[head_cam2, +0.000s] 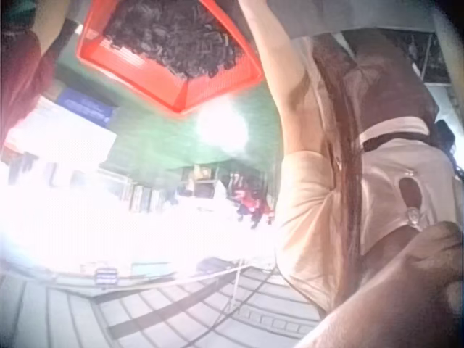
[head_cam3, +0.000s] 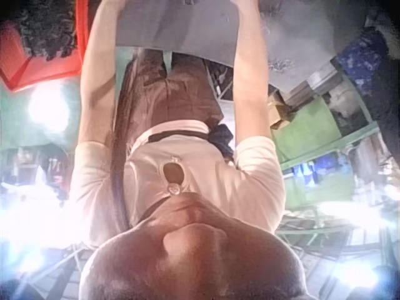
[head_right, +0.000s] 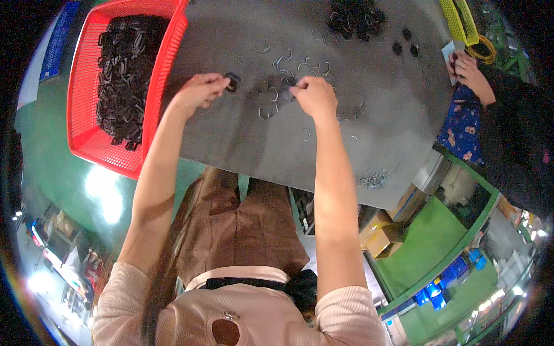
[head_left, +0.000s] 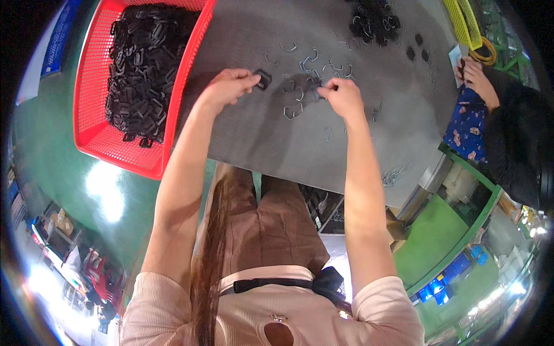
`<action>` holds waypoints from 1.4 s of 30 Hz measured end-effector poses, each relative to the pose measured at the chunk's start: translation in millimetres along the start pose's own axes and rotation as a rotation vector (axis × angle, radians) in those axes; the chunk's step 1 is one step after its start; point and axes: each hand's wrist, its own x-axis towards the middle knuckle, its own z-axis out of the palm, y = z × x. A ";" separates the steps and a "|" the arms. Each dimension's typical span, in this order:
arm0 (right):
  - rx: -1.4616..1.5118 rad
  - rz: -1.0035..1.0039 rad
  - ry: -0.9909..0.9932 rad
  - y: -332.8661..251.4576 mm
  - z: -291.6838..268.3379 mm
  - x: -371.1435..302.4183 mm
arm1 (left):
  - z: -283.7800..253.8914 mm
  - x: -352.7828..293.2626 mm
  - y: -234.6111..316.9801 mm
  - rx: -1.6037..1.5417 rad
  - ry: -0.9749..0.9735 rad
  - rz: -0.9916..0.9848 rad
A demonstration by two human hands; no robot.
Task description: The person sorts through a pile of black plastic buckles and metal rings on a table, placing the buckles into a red basket.
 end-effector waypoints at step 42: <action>-0.226 -0.195 0.902 78.0 9.7 48.9 | 118.3 137.9 88.5 1.108 0.360 1.163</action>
